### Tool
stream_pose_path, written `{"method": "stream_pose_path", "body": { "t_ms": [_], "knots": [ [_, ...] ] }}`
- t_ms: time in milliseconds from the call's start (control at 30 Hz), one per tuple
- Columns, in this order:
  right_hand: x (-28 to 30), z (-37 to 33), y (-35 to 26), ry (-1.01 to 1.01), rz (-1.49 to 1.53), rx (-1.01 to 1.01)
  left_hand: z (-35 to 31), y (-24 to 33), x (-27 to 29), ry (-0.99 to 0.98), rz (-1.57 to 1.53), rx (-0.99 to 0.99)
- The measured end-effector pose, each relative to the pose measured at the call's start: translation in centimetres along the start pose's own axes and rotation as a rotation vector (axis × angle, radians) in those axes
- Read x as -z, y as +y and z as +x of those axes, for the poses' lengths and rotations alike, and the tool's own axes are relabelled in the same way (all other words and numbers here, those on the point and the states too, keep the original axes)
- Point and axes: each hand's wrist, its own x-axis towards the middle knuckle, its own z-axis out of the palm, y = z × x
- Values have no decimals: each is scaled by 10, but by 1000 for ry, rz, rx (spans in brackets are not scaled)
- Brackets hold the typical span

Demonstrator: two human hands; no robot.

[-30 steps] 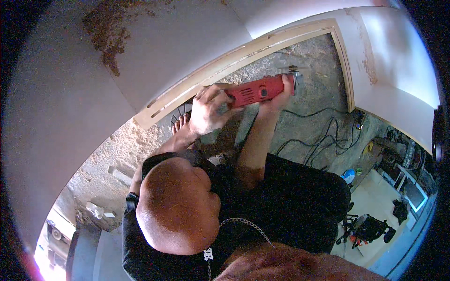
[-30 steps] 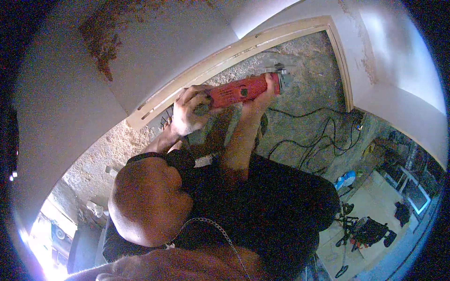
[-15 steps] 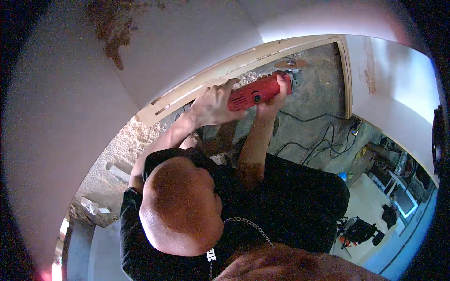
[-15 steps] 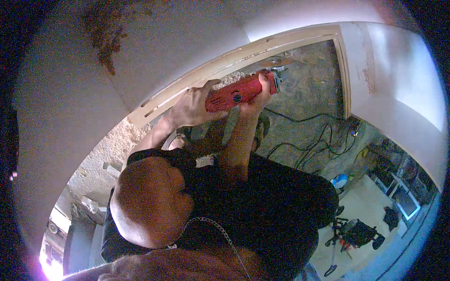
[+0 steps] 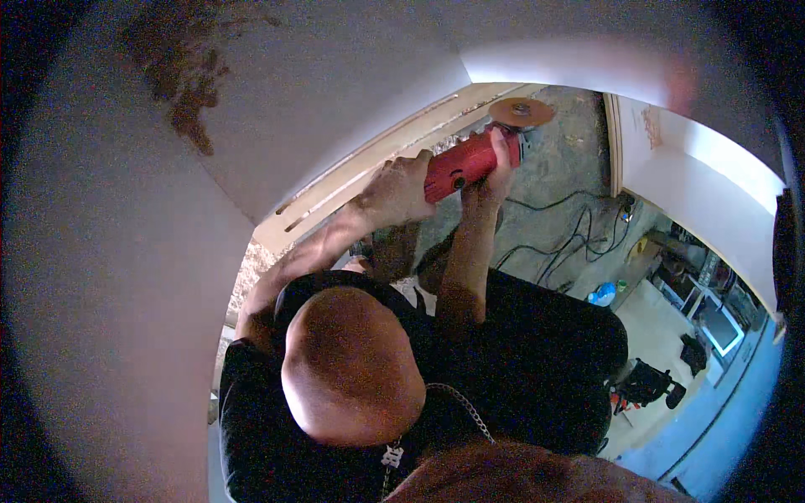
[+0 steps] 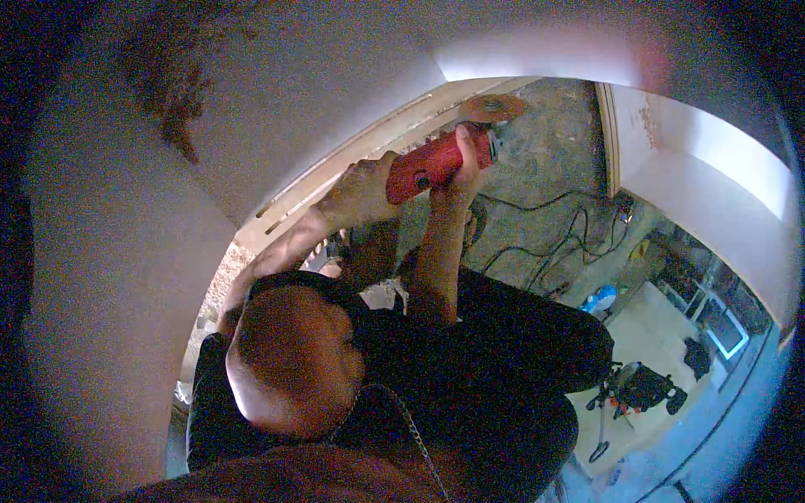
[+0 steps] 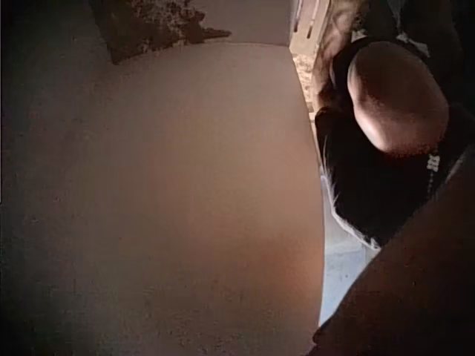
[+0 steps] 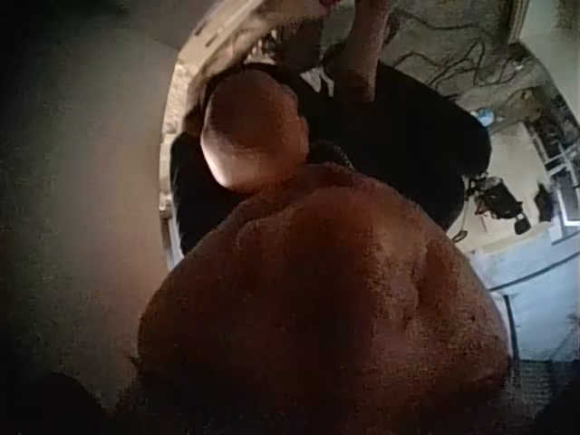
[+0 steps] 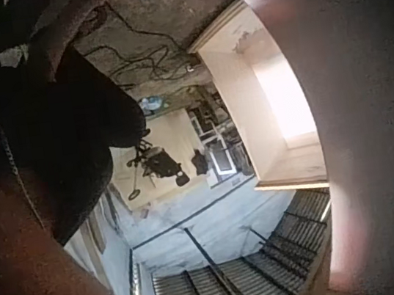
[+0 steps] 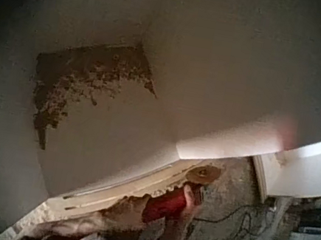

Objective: The person uses an angle grinder to sand and smooth the inner edges of a wooden frame installed on the floor, moving the tool along the wood in repeated strokes.

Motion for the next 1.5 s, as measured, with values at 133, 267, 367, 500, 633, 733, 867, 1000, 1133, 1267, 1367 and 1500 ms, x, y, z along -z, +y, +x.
{"method": "stream_pose_path", "body": {
  "t_ms": [133,267,367,500,633,733,867,1000,1133,1267,1367,1500],
  "knots": [
    [-5,-5,-2,13,-84,87,1,-2,-1,19,2,-50],
    [8,2,15,73,-1,72,6,-9,7,-72,5,-70],
    [-12,-12,17,47,-17,8,8,-19,11,-80,-5,-23],
    [-15,-17,5,37,-96,59,23,-16,-4,-135,-55,1],
    [-41,-32,9,34,-36,-104,12,-25,16,-152,-115,63],
    [-16,-11,30,24,-52,-17,18,-24,10,-154,-126,80],
    [13,16,46,-26,-78,69,24,-21,2,-132,-114,28],
    [-19,-2,52,19,-42,-2,14,-39,6,-80,-62,50],
    [-8,5,54,-58,-44,55,16,-35,9,-99,-134,39],
    [-4,8,63,44,-16,55,13,-31,15,-137,-131,71],
    [-3,10,65,50,-39,57,14,-34,13,-131,-123,91],
    [-9,7,59,14,-107,77,16,-42,5,-124,-160,107]
  ]
}}
